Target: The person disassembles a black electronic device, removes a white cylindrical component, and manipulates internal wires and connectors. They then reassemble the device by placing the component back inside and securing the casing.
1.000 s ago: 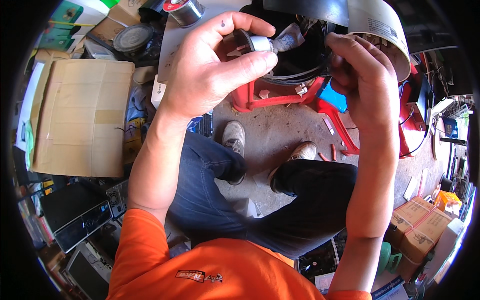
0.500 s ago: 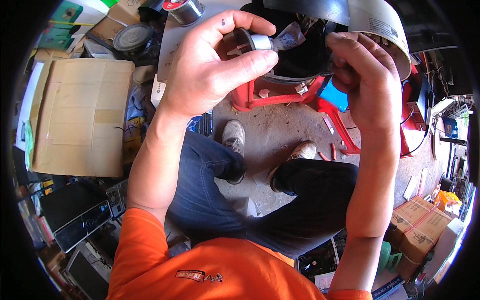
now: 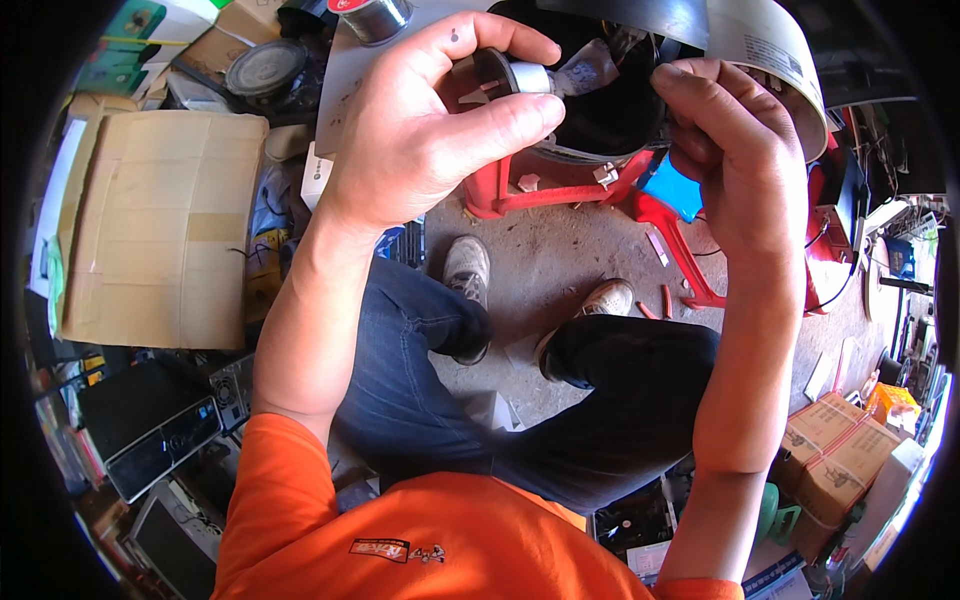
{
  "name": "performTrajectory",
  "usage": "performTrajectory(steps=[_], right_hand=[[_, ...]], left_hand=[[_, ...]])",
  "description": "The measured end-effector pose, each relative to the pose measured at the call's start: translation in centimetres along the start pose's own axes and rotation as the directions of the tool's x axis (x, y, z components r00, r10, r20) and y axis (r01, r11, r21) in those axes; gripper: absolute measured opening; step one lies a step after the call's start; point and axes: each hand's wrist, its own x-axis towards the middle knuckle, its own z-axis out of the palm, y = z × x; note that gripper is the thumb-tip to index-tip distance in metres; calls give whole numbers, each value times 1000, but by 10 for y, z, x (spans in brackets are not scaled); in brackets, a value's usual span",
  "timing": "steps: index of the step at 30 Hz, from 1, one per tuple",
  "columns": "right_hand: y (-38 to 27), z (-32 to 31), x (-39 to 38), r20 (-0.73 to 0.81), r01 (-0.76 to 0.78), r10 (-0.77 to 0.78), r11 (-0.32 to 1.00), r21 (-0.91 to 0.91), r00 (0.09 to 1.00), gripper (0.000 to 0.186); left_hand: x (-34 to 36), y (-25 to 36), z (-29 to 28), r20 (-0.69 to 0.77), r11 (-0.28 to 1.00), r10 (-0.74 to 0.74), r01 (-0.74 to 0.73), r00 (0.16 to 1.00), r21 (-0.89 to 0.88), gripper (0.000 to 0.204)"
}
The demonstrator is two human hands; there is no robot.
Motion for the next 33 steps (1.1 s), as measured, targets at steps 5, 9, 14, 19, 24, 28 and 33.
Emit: performTrajectory(steps=[5, 9, 14, 19, 24, 28, 33], right_hand=[[-3, 0, -1, -78, -77, 74, 996, -38, 994, 13], [-2, -2, -2, -43, -86, 84, 996, -38, 996, 13], [-2, -1, -5, -60, -82, 75, 990, -114, 995, 15], [-2, 1, -8, -109, -17, -7, 975, -222, 994, 27], [3, -1, -8, -75, 8, -22, 983, -183, 997, 27], [5, 0, -10, -83, 31, -50, 976, -215, 995, 25], [5, -4, -12, -46, -30, 24, 991, -128, 999, 23]], left_hand=[[-1, 0, 1, -8, 1000, 4, -4, 1000, 5, 34], [-1, -1, 0, -6, 1000, 0, 0, 1000, 3, 35], [-1, -2, 0, -3, 1000, -8, 8, 1000, -25, 34], [0, 0, 1, -5, 999, 32, -32, 999, 18, 34], [0, 0, 0, -4, 999, 29, -29, 1000, 18, 34], [-1, 0, 2, -6, 1000, 28, -28, 1000, 9, 34], [-1, 1, 4, -13, 1000, 14, -14, 1000, -15, 34]])
